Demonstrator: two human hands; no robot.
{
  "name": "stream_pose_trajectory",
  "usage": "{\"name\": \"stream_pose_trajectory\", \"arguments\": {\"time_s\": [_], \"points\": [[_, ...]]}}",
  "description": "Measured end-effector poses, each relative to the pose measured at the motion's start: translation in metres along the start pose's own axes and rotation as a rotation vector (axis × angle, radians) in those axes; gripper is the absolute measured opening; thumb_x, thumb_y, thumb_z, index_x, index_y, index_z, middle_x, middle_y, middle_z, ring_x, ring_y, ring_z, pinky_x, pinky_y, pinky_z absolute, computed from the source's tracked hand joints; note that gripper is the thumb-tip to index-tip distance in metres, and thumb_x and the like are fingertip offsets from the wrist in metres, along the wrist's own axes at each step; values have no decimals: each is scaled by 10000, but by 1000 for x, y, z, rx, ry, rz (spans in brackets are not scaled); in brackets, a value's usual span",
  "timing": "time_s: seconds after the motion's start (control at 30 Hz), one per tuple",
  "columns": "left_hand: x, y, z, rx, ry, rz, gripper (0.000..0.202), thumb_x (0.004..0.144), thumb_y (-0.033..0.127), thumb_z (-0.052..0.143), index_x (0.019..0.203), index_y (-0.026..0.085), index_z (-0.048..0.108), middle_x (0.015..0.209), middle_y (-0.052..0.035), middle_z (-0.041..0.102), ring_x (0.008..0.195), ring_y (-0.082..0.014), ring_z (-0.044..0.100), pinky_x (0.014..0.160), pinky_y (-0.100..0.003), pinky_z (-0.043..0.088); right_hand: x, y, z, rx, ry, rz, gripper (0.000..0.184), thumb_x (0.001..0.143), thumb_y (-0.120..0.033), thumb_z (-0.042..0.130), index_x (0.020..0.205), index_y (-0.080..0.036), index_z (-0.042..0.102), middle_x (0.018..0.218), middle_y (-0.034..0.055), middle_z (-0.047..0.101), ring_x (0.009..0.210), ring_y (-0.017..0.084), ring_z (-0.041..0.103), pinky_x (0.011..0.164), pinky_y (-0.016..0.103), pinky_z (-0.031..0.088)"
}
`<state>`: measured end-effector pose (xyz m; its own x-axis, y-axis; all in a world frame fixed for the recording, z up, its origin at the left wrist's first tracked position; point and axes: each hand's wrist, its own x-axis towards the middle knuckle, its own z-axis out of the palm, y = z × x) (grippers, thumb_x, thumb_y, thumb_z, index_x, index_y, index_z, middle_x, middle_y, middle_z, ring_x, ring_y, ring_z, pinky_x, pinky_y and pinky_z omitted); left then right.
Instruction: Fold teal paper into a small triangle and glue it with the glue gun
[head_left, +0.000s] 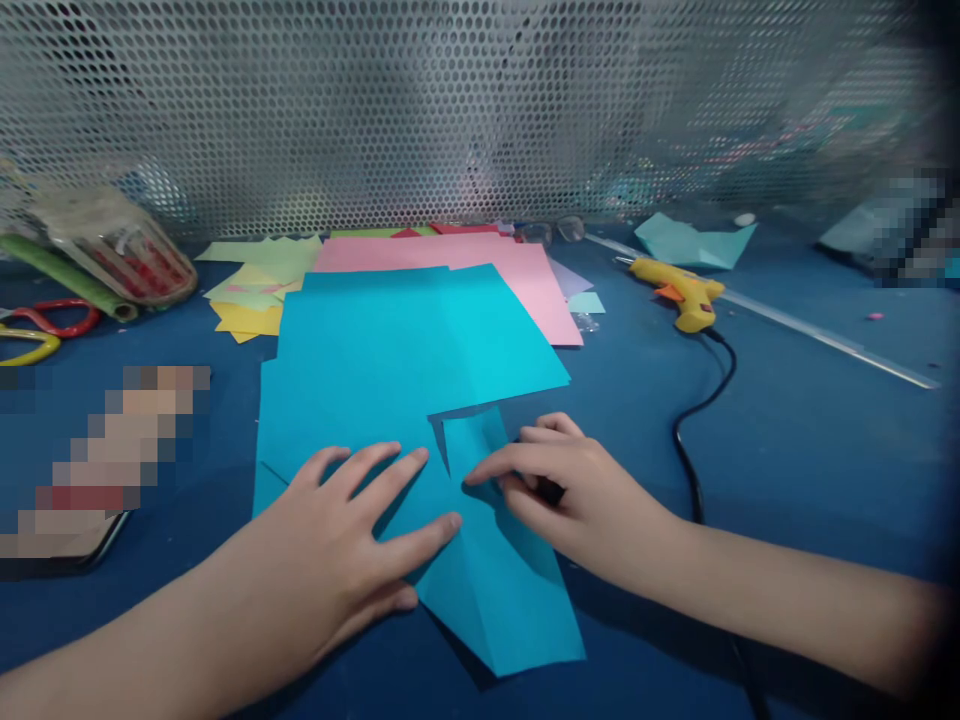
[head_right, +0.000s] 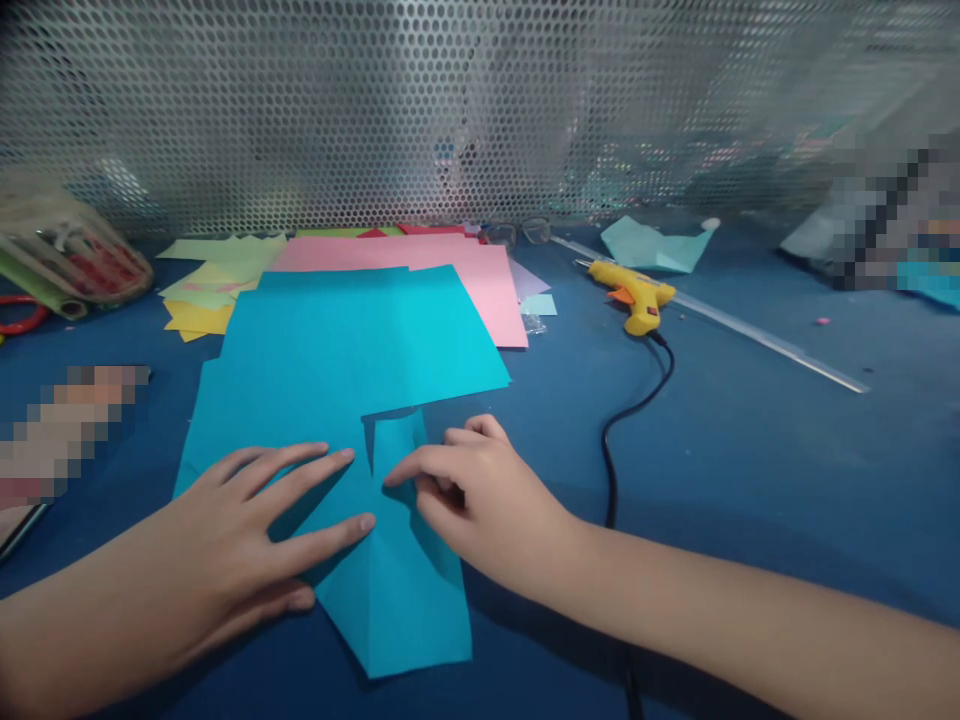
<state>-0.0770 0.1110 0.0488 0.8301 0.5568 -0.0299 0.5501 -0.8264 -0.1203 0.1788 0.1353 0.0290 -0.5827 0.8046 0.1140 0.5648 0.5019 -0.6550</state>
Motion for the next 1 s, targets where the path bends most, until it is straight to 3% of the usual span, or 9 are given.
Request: {"name": "stream_pose_trajectory", "arguments": {"time_s": [0.17,0.37,0.5,0.67,0.87,1.0], "points": [[3,-4,1,-3,81,48,387,1005,429,474,1378,335,514,1323,-95,625,1145,-316,595,846,-463,488,1,-2,-1,-23,19,32,223,931,-209,512,956,-263,726,588,-18,583,574,156,496,749,372,376],[7,-2,7,-55,275,76,396,1080,323,269,1275,209,595,1261,1,686,1141,-193,590,932,-369,349,1,-4,-1,-2,7,32,219,938,-188,517,986,-241,724,610,-19,610,576,146,508,776,378,360],[9,-3,6,-50,244,125,478,1087,242,159,1266,185,599,1270,3,682,1117,-177,613,911,-368,353,0,-5,-1,13,-15,44,202,936,-203,535,996,-245,723,660,-9,652,603,150,514,785,383,349],[8,-3,5,-69,201,122,461,1078,223,162,1280,188,576,1282,-29,672,1112,-225,621,860,-416,384,1,-3,0,6,-20,21,244,933,-174,507,1002,-256,727,592,-14,586,602,163,496,756,376,348],[4,-1,6,-102,116,112,374,1046,186,310,1358,217,514,1350,-58,619,1176,-254,579,884,-436,404,1,-2,-2,51,-43,-7,276,917,-146,478,983,-246,727,543,-29,525,569,157,467,728,364,351],[3,-2,4,-93,81,135,421,993,147,397,1400,226,473,1368,-75,601,1203,-268,561,895,-440,424,1,-2,-2,53,-32,-25,280,901,-130,479,973,-245,724,533,-36,514,556,151,454,721,360,351]]}}
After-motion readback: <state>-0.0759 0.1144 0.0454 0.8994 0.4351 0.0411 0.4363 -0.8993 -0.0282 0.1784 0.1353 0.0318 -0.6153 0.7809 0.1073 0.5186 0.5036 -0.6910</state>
